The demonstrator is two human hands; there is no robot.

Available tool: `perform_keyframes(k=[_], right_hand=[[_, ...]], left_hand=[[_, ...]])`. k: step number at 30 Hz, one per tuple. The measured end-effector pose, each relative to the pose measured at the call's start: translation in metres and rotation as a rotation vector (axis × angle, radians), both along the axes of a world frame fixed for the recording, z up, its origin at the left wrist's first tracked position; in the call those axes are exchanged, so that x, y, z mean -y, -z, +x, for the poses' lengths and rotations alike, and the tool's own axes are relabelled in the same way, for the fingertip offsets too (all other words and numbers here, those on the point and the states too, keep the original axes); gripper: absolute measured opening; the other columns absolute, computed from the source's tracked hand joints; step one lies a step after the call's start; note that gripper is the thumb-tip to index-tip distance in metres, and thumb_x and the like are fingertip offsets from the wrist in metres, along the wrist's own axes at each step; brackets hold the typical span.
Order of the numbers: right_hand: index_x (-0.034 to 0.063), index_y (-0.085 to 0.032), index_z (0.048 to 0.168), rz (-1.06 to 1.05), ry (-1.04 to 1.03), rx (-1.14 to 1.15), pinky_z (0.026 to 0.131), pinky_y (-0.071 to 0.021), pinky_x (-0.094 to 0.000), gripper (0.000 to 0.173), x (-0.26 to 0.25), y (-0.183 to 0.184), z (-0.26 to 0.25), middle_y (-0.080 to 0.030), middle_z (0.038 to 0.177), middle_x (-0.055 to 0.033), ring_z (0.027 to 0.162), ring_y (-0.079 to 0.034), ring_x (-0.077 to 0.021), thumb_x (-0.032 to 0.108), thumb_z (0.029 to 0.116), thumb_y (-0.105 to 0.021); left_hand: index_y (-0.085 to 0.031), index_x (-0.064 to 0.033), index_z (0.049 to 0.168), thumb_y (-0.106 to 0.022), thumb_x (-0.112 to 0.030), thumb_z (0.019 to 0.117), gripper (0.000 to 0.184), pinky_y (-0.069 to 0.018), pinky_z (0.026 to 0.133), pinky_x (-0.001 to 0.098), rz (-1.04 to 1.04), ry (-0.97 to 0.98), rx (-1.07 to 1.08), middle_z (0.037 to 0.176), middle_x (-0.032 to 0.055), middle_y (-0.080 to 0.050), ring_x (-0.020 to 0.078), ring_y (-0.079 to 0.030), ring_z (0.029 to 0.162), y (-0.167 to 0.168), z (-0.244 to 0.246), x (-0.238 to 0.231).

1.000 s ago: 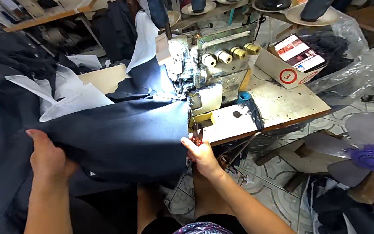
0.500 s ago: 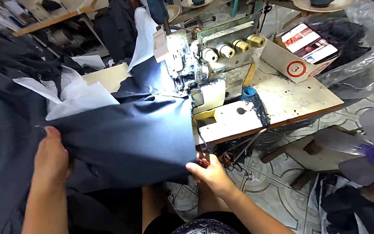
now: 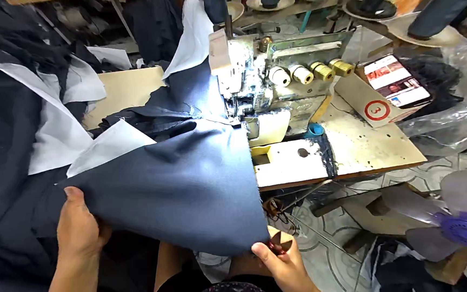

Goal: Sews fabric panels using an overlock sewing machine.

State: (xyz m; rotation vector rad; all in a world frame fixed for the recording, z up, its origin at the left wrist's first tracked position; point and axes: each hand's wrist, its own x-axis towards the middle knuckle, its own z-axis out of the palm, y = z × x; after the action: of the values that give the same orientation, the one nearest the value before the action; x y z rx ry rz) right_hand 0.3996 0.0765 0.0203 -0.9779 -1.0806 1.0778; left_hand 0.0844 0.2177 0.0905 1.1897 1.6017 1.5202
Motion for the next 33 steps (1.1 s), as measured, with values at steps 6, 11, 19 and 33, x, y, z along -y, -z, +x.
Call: perform_keyframes(k=[6,11,19,33], right_hand=[[0.0153,-0.07,0.09,-0.045,0.069,-0.039,0.055,-0.0517,-0.0149,0.008,-0.023,0.01,-0.005,-0.065,0.072,0.0122,0.058,-0.057,0.0046,0.02,0.0954,-0.067],[0.0159,-0.06,0.077,-0.078,0.098,-0.013,0.048,-0.0469,-0.017,0.02,-0.062,0.003,-0.007,-0.051,0.057,0.0134,0.048,-0.05,0.0025,0.015,0.0967,-0.06],[0.0115,-0.055,0.074,-0.094,0.143,-0.051,0.044,-0.0439,-0.0175,0.026,-0.123,-0.029,-0.006,-0.048,0.05,0.0098,0.042,-0.047,0.0003,0.006,0.0996,-0.056],[0.0082,-0.057,0.083,-0.16,0.093,-0.035,0.049,-0.0477,-0.0211,0.019,-0.049,-0.01,-0.026,-0.047,0.058,0.0085,0.047,-0.049,-0.0012,0.014,0.1014,-0.054]], left_hand=[[-0.051,-0.0154,0.136,-0.018,-0.046,0.1116,0.051,-0.0566,0.095,0.0329,0.009,-0.019,0.118,0.116,-0.0052,-0.067,0.0051,-0.066,0.108,-0.003,0.017,-0.036],[-0.05,-0.0143,0.136,-0.016,-0.045,0.1119,0.051,-0.0553,0.097,0.0358,0.063,0.062,0.151,0.119,-0.0029,-0.066,0.0079,-0.065,0.112,-0.009,0.017,-0.088],[-0.041,-0.006,0.149,-0.021,-0.053,0.1101,0.064,-0.0484,0.107,0.0393,-0.04,0.026,-0.141,0.14,0.0085,-0.055,0.0107,-0.057,0.125,-0.035,0.031,-0.163],[-0.063,0.0077,0.122,-0.063,-0.034,0.1018,0.046,-0.0437,0.082,0.0802,0.027,0.429,-1.28,0.112,0.0392,-0.061,0.0612,-0.06,0.102,-0.071,0.034,-0.092]])
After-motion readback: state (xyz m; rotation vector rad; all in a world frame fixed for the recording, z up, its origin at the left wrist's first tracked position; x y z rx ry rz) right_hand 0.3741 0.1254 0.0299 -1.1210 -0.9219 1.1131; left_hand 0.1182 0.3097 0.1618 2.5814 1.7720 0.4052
